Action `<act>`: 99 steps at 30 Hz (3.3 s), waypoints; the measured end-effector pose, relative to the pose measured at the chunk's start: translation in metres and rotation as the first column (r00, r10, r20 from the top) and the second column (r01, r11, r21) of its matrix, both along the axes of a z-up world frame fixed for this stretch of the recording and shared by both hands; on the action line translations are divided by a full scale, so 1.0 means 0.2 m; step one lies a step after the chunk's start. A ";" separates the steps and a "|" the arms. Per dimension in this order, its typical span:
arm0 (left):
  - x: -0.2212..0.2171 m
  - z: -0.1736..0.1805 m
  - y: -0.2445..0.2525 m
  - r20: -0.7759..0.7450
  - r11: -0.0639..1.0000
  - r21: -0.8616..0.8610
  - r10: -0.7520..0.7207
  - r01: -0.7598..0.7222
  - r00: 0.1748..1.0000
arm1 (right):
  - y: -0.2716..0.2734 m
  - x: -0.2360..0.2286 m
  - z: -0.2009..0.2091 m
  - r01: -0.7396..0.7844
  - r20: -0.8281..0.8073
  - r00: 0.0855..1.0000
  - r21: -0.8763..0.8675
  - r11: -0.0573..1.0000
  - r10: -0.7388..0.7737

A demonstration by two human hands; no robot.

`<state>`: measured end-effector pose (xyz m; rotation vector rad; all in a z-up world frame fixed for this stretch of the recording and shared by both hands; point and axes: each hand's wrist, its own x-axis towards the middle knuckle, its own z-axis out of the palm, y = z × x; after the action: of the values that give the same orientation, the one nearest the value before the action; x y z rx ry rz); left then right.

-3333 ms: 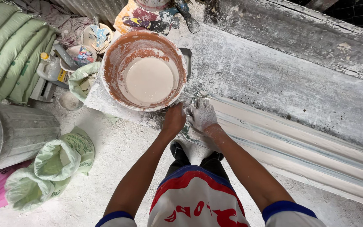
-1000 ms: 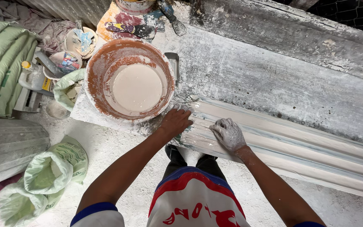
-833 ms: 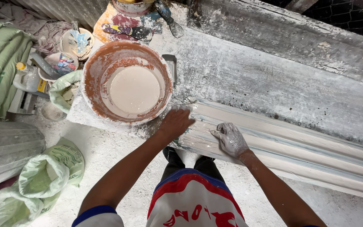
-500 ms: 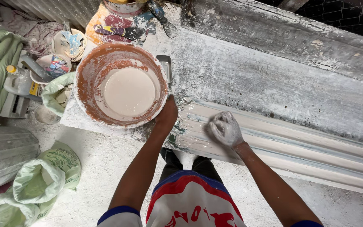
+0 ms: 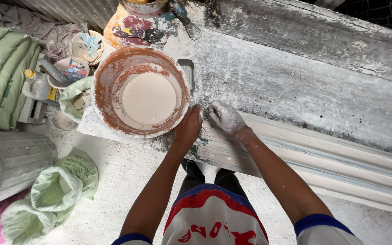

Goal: The person prepares a long rectangular mold by securing a green string at one end, then pours a white liquid plaster mixture from a bucket into the mold. They use a red trowel to spread and smooth the plaster evenly along the length of the mold.

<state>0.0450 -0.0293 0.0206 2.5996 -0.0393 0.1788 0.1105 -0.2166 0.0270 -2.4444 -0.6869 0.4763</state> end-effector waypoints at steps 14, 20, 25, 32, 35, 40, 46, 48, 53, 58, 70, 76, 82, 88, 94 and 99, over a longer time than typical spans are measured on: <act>0.05 -0.30 0.01 0.071 0.965 -0.259 0.065 -0.045 0.995 | 0.19 0.04 -0.02 -0.215 -0.025 0.969 -0.583 0.784 0.248; 0.02 -0.40 0.04 0.155 0.982 -0.174 0.094 -0.067 0.983 | 0.20 0.15 -0.18 -0.217 0.263 0.907 -0.374 0.901 0.328; -0.03 -0.59 0.08 0.141 0.953 0.303 -0.012 -0.031 0.990 | 0.22 0.17 -0.39 -0.152 0.019 0.986 -0.303 0.941 0.166; 0.04 -0.65 0.10 0.009 0.921 0.387 -0.059 0.051 0.998 | -0.03 0.13 -0.34 0.292 -0.381 0.914 0.374 0.880 -0.141; 0.11 -0.60 0.11 -0.058 0.942 0.324 -0.071 0.087 0.996 | -0.12 0.11 -0.30 0.506 -0.577 0.809 0.581 0.638 -0.117; 0.12 -0.53 0.13 -0.143 0.965 0.215 -0.122 0.152 0.982 | -0.18 0.04 -0.28 0.989 -0.992 0.101 0.108 0.096 0.072; 0.11 -0.54 0.14 -0.237 0.970 0.116 -0.181 0.213 0.955 | -0.16 -0.09 -0.22 0.035 0.206 0.978 -0.201 0.979 0.008; 0.12 -0.56 0.14 -0.271 0.966 0.096 -0.205 0.238 0.941 | -0.15 -0.13 -0.19 0.122 0.129 0.987 -0.215 0.969 -0.095; 0.17 -0.62 0.12 -0.370 0.865 0.293 -0.291 0.408 0.882 | -0.11 -0.15 -0.12 0.110 0.177 0.982 -0.229 0.967 -0.070; 0.24 -0.62 0.04 -0.231 0.973 -0.231 -0.083 0.029 0.969 | -0.06 -0.11 -0.11 0.036 0.178 0.984 -0.210 0.977 0.002; 0.24 -0.20 0.00 -0.361 0.877 -0.460 -0.044 -0.136 0.932 | -0.02 -0.08 -0.17 0.077 0.047 0.997 -0.270 0.960 -0.067; 0.30 -0.29 -0.05 -0.211 0.824 -0.566 -0.135 -0.009 0.968 | -0.13 -0.09 -0.19 0.161 -0.065 0.981 -0.249 0.955 -0.183; 0.32 -0.31 -0.06 -0.077 0.862 -0.457 -0.285 0.220 0.955 | -0.22 -0.14 -0.15 0.248 0.067 0.967 -0.024 0.969 -0.246; 0.32 -0.38 0.01 -0.238 0.849 -0.528 -0.126 -0.019 0.963 | -0.16 -0.16 -0.12 0.249 -0.008 0.969 -0.017 0.968 -0.249; 0.26 -0.32 0.07 -0.299 0.945 -0.319 -0.027 -0.073 0.954 | -0.09 -0.15 -0.10 0.114 -0.004 0.993 -0.265 0.957 -0.119; 0.22 -0.33 0.06 0.016 0.886 0.334 -0.348 0.323 0.937 | -0.07 -0.13 -0.17 0.032 0.009 0.999 -0.474 0.880 -0.032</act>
<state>0.0891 -0.0171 -0.0458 2.8591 -0.5917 0.1540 0.0855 -0.2314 -0.0060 -2.9084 -0.5781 0.6990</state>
